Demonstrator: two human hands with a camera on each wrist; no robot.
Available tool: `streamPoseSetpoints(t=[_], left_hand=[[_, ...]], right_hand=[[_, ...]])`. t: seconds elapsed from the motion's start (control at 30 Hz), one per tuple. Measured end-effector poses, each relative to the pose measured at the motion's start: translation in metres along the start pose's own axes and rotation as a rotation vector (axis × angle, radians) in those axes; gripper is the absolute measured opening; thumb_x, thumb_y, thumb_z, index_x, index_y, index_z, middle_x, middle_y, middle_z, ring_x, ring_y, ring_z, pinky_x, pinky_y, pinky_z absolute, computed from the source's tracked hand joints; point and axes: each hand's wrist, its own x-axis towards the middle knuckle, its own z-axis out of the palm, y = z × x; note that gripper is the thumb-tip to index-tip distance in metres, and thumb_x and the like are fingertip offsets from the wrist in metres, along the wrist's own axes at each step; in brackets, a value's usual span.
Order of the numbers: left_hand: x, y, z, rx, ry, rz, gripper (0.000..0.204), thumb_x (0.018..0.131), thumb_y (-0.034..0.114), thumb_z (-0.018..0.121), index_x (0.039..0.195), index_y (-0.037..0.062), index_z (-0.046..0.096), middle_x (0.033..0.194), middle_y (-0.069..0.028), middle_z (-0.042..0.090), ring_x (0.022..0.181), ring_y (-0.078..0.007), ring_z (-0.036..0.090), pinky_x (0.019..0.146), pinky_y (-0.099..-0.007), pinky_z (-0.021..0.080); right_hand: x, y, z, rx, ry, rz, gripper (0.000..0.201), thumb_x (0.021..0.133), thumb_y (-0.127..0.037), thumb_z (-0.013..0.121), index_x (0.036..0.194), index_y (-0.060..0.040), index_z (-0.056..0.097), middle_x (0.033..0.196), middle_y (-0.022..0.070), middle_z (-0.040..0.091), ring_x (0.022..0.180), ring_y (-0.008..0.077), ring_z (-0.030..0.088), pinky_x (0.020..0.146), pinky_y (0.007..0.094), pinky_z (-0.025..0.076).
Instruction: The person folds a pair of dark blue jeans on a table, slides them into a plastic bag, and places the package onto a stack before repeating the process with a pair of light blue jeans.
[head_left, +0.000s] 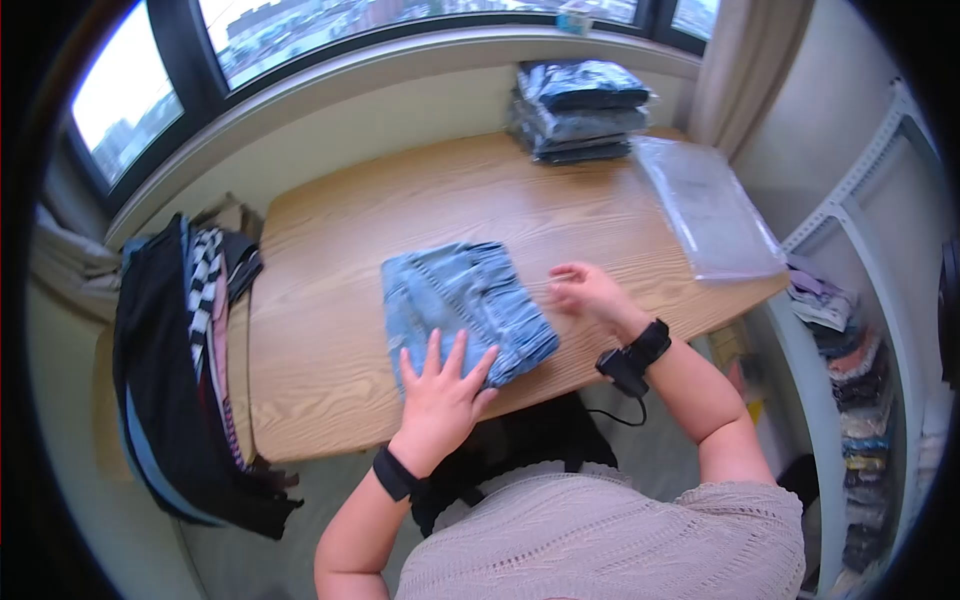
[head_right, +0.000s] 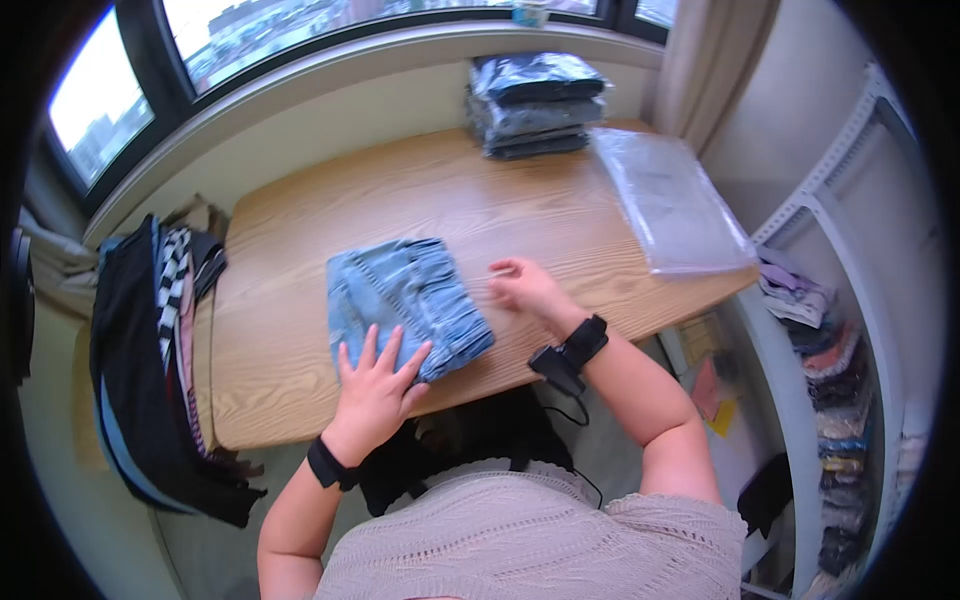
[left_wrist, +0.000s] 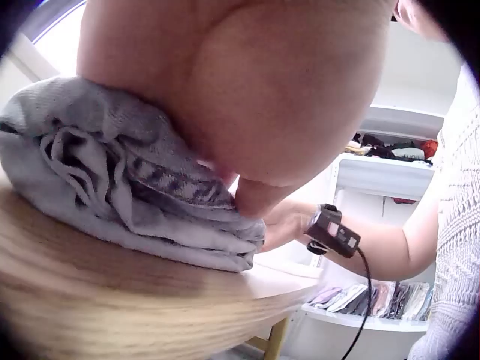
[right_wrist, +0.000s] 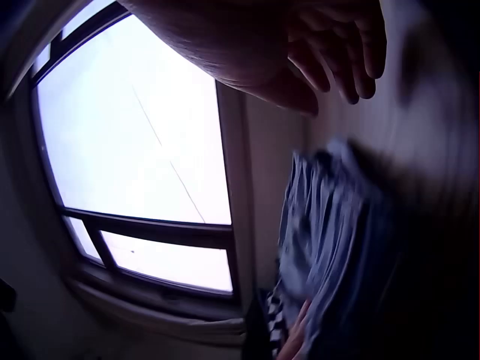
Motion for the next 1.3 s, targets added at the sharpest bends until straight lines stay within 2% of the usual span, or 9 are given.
streamPoseSetpoints(t=[0.13,0.2,0.3,0.63,0.7,0.83,1.07,1.13,1.3], left_hand=[[0.001,0.004,-0.001,0.003,0.005,-0.005,0.053,0.087,0.038,0.057,0.137,0.0286,0.043,0.141,-0.0154,0.040,0.131,-0.0414,0.032,0.100,-0.0679,0.022],[0.001,0.003,0.001,0.002,0.015,0.002,0.053,0.087,0.038,0.057,0.137,0.0287,0.043,0.141,-0.0153,0.040,0.131,-0.0412,0.032,0.100,-0.0678,0.022],[0.000,0.001,0.003,0.008,0.022,0.002,0.053,0.086,0.038,0.058,0.137,0.0289,0.044,0.141,-0.0151,0.040,0.131,-0.0408,0.032,0.100,-0.0677,0.022],[0.000,0.001,0.003,0.019,0.042,0.001,0.052,0.086,0.038,0.058,0.136,0.0287,0.045,0.139,-0.0150,0.042,0.130,-0.0404,0.034,0.100,-0.0668,0.023],[0.000,0.002,0.002,0.013,0.042,-0.002,0.052,0.086,0.038,0.058,0.136,0.0287,0.045,0.139,-0.0151,0.042,0.130,-0.0403,0.034,0.100,-0.0667,0.023],[0.000,0.002,-0.001,-0.001,0.025,-0.010,0.052,0.087,0.038,0.058,0.136,0.0287,0.045,0.139,-0.0155,0.042,0.130,-0.0403,0.034,0.101,-0.0663,0.022],[-0.002,-0.013,-0.005,-0.185,-0.013,-0.024,0.056,0.090,0.039,0.055,0.141,0.0207,0.040,0.138,-0.0159,0.044,0.130,-0.0401,0.034,0.103,-0.0632,0.021],[-0.006,-0.024,-0.005,-0.925,0.192,-0.077,0.060,0.095,0.038,0.049,0.145,0.0121,0.030,0.139,-0.0164,0.042,0.129,-0.0349,0.039,0.105,-0.0531,0.026],[-0.013,-0.024,-0.016,-1.328,0.475,-0.137,0.054,0.099,0.032,0.043,0.145,0.0070,0.028,0.132,-0.0181,0.048,0.116,-0.0238,0.052,0.094,-0.0343,0.043]], right_hand=[[0.021,-0.005,-0.141,-0.963,0.780,-0.481,0.034,0.078,-0.016,0.069,0.108,-0.0003,0.060,0.095,0.0162,0.065,0.087,0.0300,0.064,0.076,0.0382,0.051],[0.004,-0.022,-0.171,-1.374,0.992,-0.278,0.036,0.080,-0.021,0.066,0.109,0.0001,0.060,0.101,0.0211,0.064,0.094,0.0374,0.061,0.081,0.0446,0.050],[-0.001,-0.009,-0.211,-1.353,0.935,0.006,0.034,0.080,-0.027,0.064,0.101,-0.0001,0.064,0.096,0.0225,0.065,0.092,0.0392,0.062,0.080,0.0476,0.049],[-0.005,-0.008,-0.258,-0.636,1.325,-0.293,0.032,0.086,-0.031,0.056,0.092,-0.0028,0.070,0.087,0.0201,0.067,0.084,0.0359,0.065,0.077,0.0410,0.050],[-0.020,-0.035,-0.223,-0.635,1.290,-0.281,0.031,0.088,-0.029,0.058,0.092,-0.0007,0.070,0.089,0.0153,0.070,0.081,0.0258,0.067,0.077,0.0331,0.049],[-0.035,-0.056,-0.145,-0.333,0.820,-0.837,0.021,0.090,-0.016,0.060,0.095,0.0027,0.068,0.115,0.0064,0.066,0.092,0.0091,0.057,0.082,0.0241,0.045],[-0.071,-0.066,0.022,-0.227,-0.012,-0.793,0.012,0.093,-0.013,0.056,0.094,-0.0024,0.061,0.127,0.0100,0.058,0.111,0.0161,0.053,0.095,0.0287,0.041],[-0.071,-0.059,0.060,-0.310,-0.281,-0.822,0.006,0.092,-0.010,0.055,0.093,-0.0048,0.058,0.131,0.0119,0.054,0.120,0.0223,0.050,0.099,0.0340,0.040],[-0.070,-0.041,0.120,-0.817,-0.582,-1.021,0.005,0.090,-0.010,0.053,0.092,-0.0057,0.054,0.128,0.0141,0.053,0.122,0.0303,0.047,0.103,0.0476,0.034]])
